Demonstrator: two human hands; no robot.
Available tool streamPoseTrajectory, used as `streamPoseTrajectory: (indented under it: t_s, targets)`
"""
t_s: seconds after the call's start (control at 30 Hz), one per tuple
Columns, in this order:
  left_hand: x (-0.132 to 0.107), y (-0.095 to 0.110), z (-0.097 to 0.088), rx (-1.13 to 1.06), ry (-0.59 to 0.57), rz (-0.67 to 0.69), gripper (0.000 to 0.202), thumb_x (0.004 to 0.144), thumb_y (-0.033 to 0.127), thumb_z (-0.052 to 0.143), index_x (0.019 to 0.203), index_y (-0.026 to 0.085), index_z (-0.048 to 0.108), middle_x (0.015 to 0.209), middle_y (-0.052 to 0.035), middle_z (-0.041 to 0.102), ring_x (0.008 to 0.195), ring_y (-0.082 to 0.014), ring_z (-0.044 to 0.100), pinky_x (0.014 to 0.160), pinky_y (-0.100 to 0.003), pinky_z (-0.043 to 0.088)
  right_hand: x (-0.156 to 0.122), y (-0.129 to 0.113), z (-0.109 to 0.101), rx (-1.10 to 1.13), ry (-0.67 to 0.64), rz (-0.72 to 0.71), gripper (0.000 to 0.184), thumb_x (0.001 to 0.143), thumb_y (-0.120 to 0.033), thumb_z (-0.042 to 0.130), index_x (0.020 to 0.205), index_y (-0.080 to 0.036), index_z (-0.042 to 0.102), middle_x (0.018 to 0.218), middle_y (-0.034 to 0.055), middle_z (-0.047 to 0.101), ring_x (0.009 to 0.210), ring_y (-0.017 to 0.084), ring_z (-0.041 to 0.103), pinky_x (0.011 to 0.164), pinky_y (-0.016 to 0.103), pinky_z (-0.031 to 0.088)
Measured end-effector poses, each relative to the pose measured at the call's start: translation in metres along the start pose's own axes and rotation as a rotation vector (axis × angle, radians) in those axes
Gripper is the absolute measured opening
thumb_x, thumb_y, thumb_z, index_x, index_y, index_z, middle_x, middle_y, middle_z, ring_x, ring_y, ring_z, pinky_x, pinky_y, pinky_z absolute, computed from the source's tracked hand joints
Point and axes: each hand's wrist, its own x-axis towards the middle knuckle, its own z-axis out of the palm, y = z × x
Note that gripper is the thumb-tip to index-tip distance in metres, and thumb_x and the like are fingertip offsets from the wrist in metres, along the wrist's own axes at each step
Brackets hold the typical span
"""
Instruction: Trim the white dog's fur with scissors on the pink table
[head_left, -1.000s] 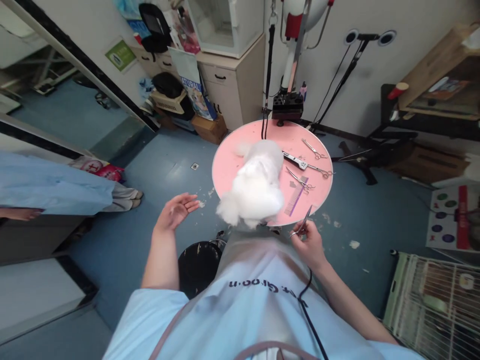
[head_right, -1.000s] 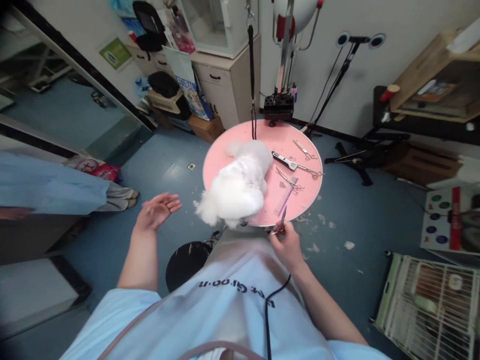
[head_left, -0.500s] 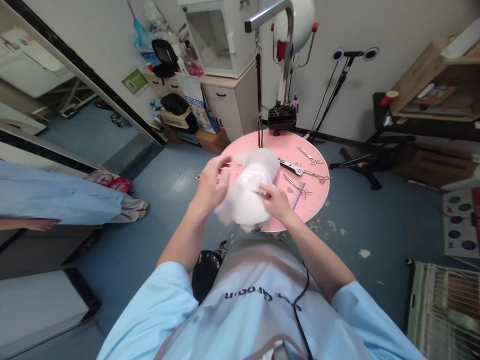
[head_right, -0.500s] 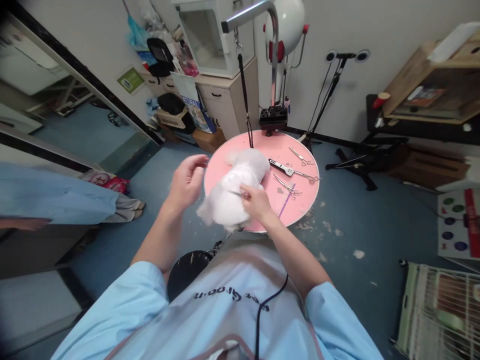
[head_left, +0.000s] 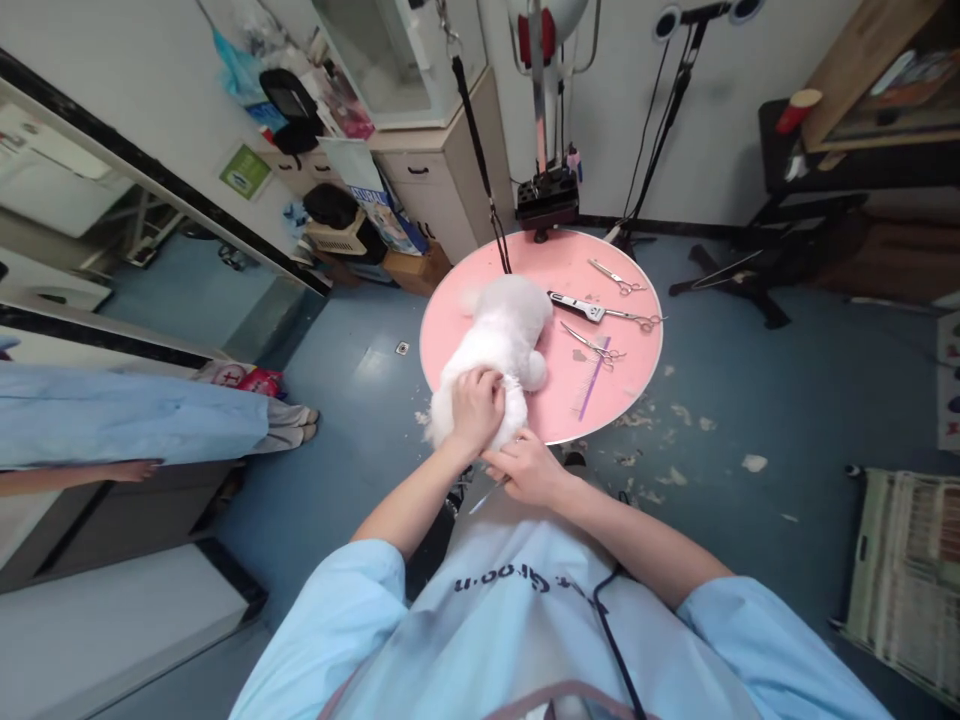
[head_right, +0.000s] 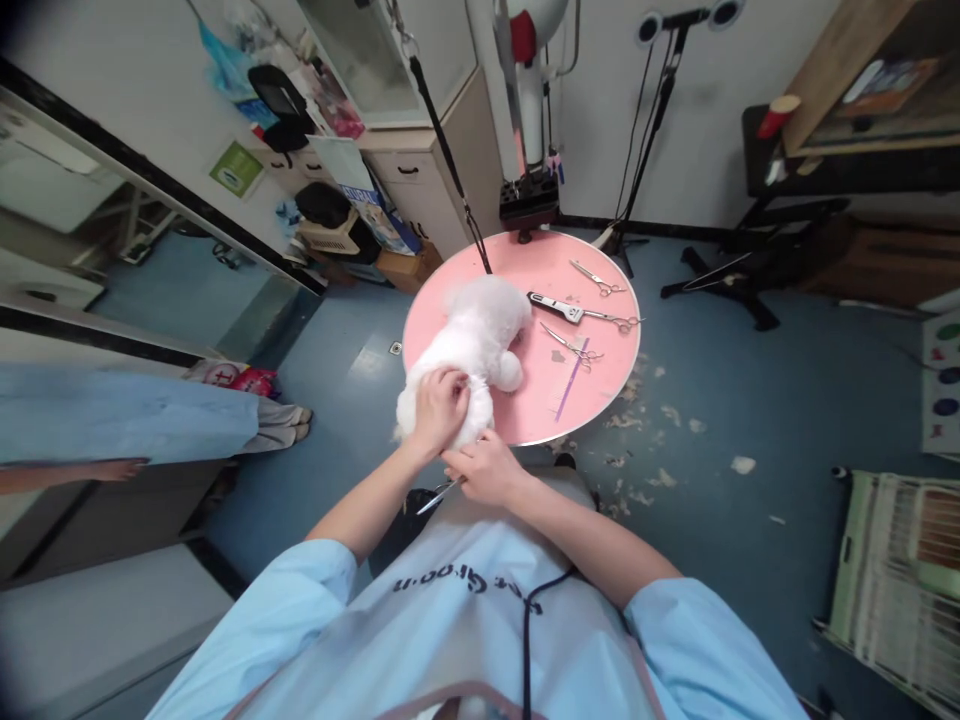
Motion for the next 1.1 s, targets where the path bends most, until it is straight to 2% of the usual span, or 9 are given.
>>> streamPoseTrajectory:
  t_s: [0.1, 0.2, 0.27, 0.4, 0.53, 0.73, 0.87, 1.0, 1.1]
  targets:
    - [-0.015, -0.004, 0.009, 0.061, 0.074, -0.052, 0.029, 0.076, 0.023, 0.056, 0.104, 0.016, 0.057, 0.116, -0.0124, 0.056, 0.11, -0.0264, 0.049, 0.097, -0.039, 0.035, 0.001, 0.014, -0.007, 0.313, 0.199, 0.286, 0.027, 0.087, -0.031, 0.044, 0.09, -0.016, 0.067, 0.068, 0.0036, 0.063, 0.063, 0.014, 0.053, 0.067, 0.028, 0.037]
    - [-0.025, -0.011, 0.016, 0.064, 0.087, -0.085, 0.034, 0.075, 0.028, 0.059, 0.107, 0.016, 0.055, 0.126, -0.0145, 0.05, 0.118, -0.0279, 0.044, 0.1, -0.041, 0.033, 0.024, 0.039, -0.003, 0.57, 0.388, 0.641, 0.03, 0.08, -0.04, 0.053, 0.09, -0.014, 0.064, 0.063, -0.0004, 0.057, 0.058, 0.012, 0.048, 0.057, 0.024, 0.037]
    - [-0.029, -0.016, 0.019, 0.064, 0.069, -0.093, 0.031, 0.077, 0.03, 0.059, 0.105, 0.017, 0.057, 0.129, -0.0143, 0.048, 0.121, -0.028, 0.043, 0.101, -0.043, 0.033, 0.042, 0.056, 0.006, 0.741, 0.414, 0.738, 0.033, 0.073, -0.041, 0.06, 0.091, -0.013, 0.063, 0.066, -0.0008, 0.057, 0.06, 0.012, 0.049, 0.057, 0.023, 0.038]
    - [-0.032, -0.026, 0.02, 0.065, 0.04, -0.082, 0.034, 0.076, 0.033, 0.061, 0.107, 0.019, 0.062, 0.134, -0.0142, 0.044, 0.123, -0.0292, 0.042, 0.101, -0.045, 0.033, 0.061, 0.075, 0.023, 0.889, 0.327, 0.776, 0.028, 0.066, -0.038, 0.062, 0.075, -0.012, 0.061, 0.067, 0.0003, 0.058, 0.063, 0.012, 0.051, 0.061, 0.023, 0.041]
    - [-0.033, -0.039, 0.023, -0.011, 0.019, -0.112, 0.039, 0.072, 0.04, 0.066, 0.106, 0.021, 0.066, 0.139, -0.0128, 0.037, 0.126, -0.0318, 0.037, 0.102, -0.047, 0.034, 0.056, 0.078, 0.029, 0.819, 0.373, 0.823, 0.021, 0.067, -0.035, 0.057, 0.068, -0.014, 0.056, 0.061, -0.0021, 0.053, 0.057, 0.01, 0.045, 0.057, 0.022, 0.037]
    - [-0.029, -0.051, 0.031, -0.142, -0.068, -0.147, 0.039, 0.068, 0.039, 0.071, 0.102, 0.021, 0.069, 0.141, -0.0113, 0.03, 0.131, -0.032, 0.031, 0.106, -0.045, 0.032, 0.051, 0.079, 0.028, 0.875, 0.373, 0.905, 0.018, 0.065, -0.034, 0.054, 0.065, -0.016, 0.051, 0.058, -0.0036, 0.048, 0.054, 0.009, 0.041, 0.05, 0.021, 0.032]
    - [-0.026, -0.051, 0.032, -0.181, -0.085, -0.122, 0.036, 0.067, 0.034, 0.072, 0.101, 0.021, 0.07, 0.139, -0.0103, 0.032, 0.131, -0.031, 0.032, 0.107, -0.044, 0.033, 0.041, 0.069, 0.004, 0.976, 0.281, 0.888, 0.021, 0.067, -0.034, 0.054, 0.077, -0.015, 0.055, 0.063, -0.0026, 0.052, 0.055, 0.009, 0.044, 0.051, 0.021, 0.035]
    - [-0.029, -0.048, 0.03, -0.173, -0.08, -0.095, 0.033, 0.066, 0.033, 0.072, 0.097, 0.021, 0.071, 0.137, -0.01, 0.034, 0.13, -0.0311, 0.032, 0.106, -0.044, 0.033, 0.013, 0.043, -0.033, 1.074, 0.077, 0.713, 0.036, 0.063, -0.021, 0.056, 0.098, -0.017, 0.057, 0.067, -0.005, 0.053, 0.055, 0.008, 0.044, 0.052, 0.019, 0.035]
    - [-0.032, -0.045, 0.03, -0.147, -0.067, -0.072, 0.031, 0.065, 0.033, 0.072, 0.094, 0.02, 0.072, 0.139, -0.0106, 0.031, 0.13, -0.032, 0.031, 0.106, -0.045, 0.032, -0.008, 0.021, -0.051, 1.014, -0.089, 0.691, 0.033, 0.065, -0.018, 0.054, 0.097, -0.015, 0.061, 0.063, -0.0053, 0.051, 0.052, 0.007, 0.04, 0.05, 0.019, 0.031]
